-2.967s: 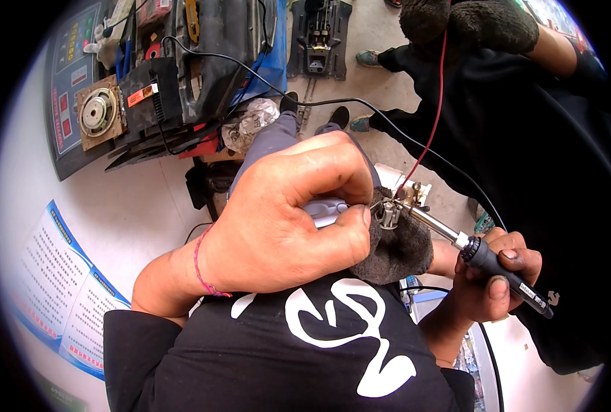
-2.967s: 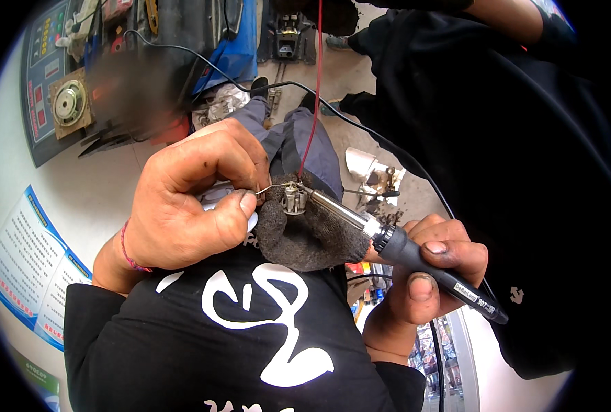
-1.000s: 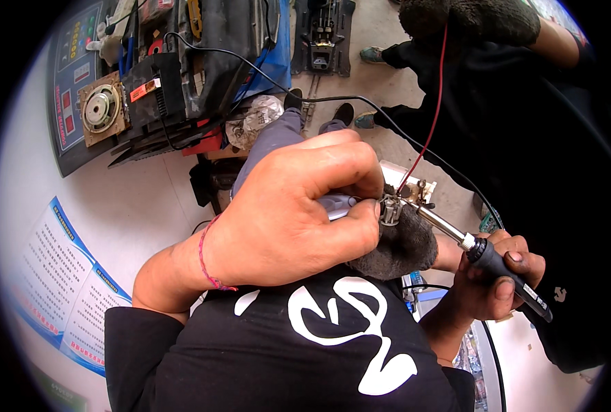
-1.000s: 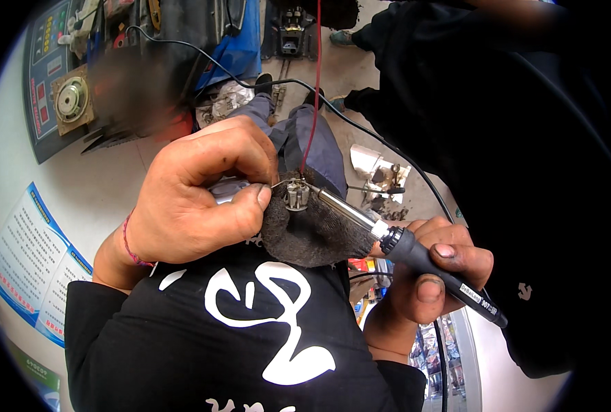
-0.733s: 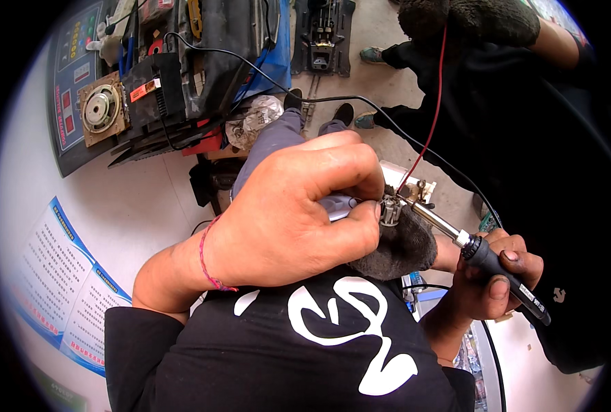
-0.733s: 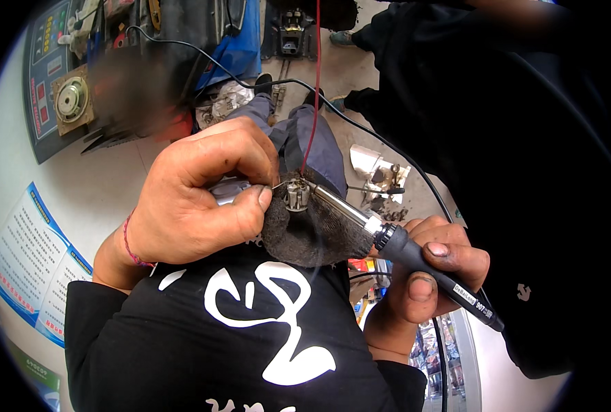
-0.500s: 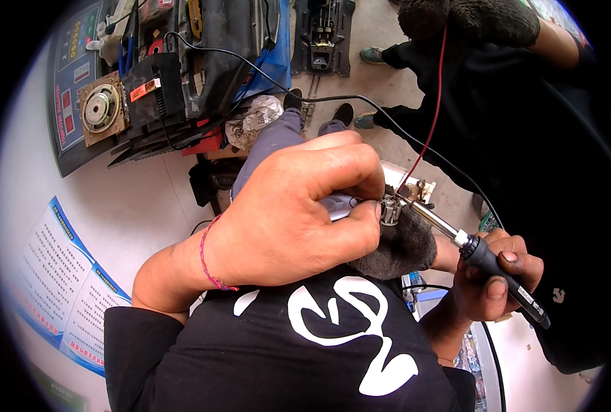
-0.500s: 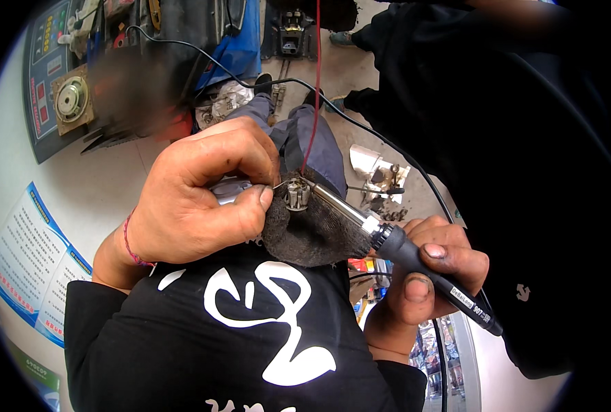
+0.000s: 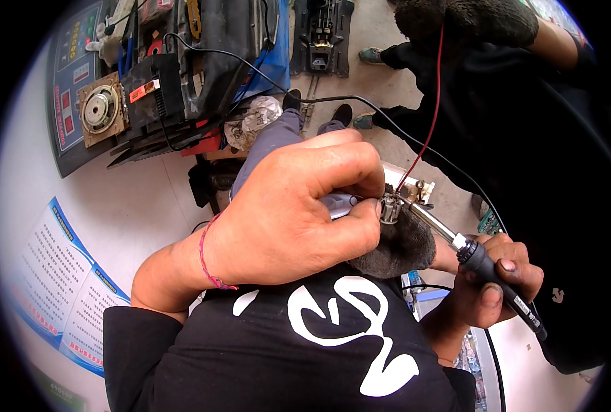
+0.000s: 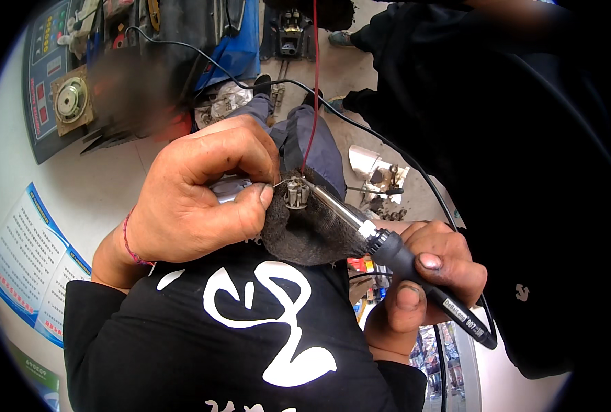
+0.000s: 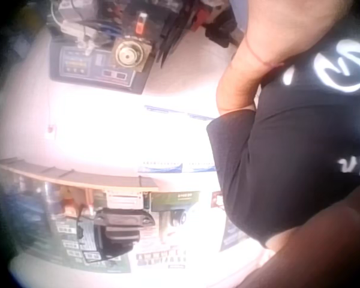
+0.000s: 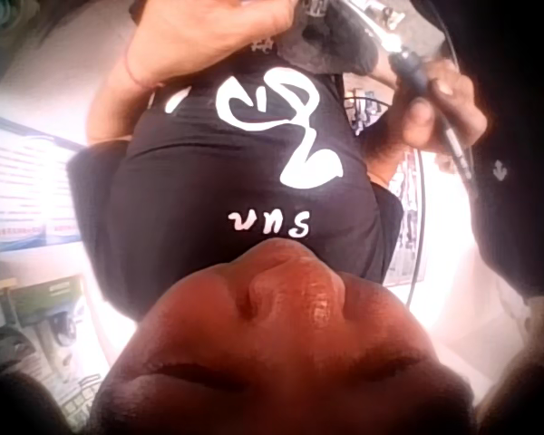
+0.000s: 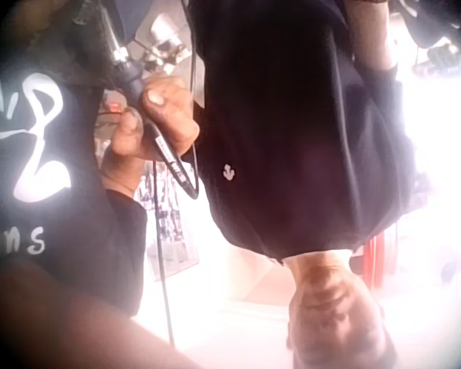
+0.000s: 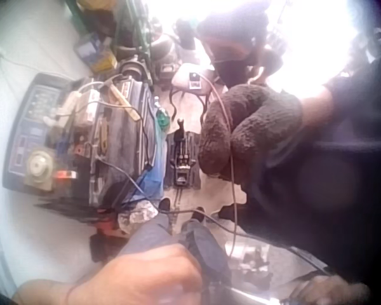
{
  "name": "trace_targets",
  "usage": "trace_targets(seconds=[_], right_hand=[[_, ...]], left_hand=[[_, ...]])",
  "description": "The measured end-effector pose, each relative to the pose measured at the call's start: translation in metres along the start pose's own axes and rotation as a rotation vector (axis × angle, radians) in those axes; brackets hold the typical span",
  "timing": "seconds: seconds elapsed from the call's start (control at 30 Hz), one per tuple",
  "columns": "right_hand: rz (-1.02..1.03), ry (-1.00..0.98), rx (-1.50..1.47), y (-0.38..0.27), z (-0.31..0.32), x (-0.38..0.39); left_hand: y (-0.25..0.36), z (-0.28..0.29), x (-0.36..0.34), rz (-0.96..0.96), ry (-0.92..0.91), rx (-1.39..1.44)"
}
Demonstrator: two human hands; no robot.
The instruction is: The person uses a soldering iron to apply solder to a small electronic component held in a clamp. They repeatedly heat the component and apply solder wire, then clean the iron tip with a sponge. The person also uses a small brush to clean the component and briefly handles a red tool box and a cardboard box.
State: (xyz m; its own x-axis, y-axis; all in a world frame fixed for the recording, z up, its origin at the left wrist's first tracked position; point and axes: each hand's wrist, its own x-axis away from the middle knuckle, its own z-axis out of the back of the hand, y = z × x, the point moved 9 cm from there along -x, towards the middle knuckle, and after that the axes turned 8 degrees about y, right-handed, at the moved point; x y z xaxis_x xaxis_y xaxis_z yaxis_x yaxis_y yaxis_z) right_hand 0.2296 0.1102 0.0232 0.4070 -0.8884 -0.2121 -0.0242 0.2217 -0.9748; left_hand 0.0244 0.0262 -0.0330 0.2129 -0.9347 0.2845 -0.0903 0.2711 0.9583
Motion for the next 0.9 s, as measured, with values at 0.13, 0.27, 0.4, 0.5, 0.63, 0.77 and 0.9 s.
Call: trace_targets(seconds=[0.13,0.27,0.4,0.5,0.63,0.77,0.9], right_hand=[[0.027,-0.072,0.021,-0.012,-0.012,-0.004],[0.083,-0.146,0.099,-0.018,-0.015,-0.005],[0.1,-0.103,0.179,-0.023,-0.018,-0.004],[0.134,-0.172,0.218,-0.028,-0.021,-0.001],[0.195,-0.215,0.304,-0.035,-0.024,0.011],[0.234,-0.261,0.358,-0.039,-0.024,0.014],[0.227,-0.288,0.342,-0.039,-0.024,0.013]], left_hand=[[0.001,-0.001,-0.001,-0.018,0.002,0.004],[0.001,-0.002,0.0,-0.019,-0.001,0.009],[-0.001,-0.004,0.0,-0.006,-0.018,-0.004],[0.0,-0.005,-0.001,-0.009,-0.023,-0.001],[0.0,-0.006,-0.001,-0.002,-0.031,-0.007],[-0.001,-0.008,-0.001,0.01,-0.033,-0.005],[-0.001,-0.008,-0.002,-0.004,-0.033,-0.007]])
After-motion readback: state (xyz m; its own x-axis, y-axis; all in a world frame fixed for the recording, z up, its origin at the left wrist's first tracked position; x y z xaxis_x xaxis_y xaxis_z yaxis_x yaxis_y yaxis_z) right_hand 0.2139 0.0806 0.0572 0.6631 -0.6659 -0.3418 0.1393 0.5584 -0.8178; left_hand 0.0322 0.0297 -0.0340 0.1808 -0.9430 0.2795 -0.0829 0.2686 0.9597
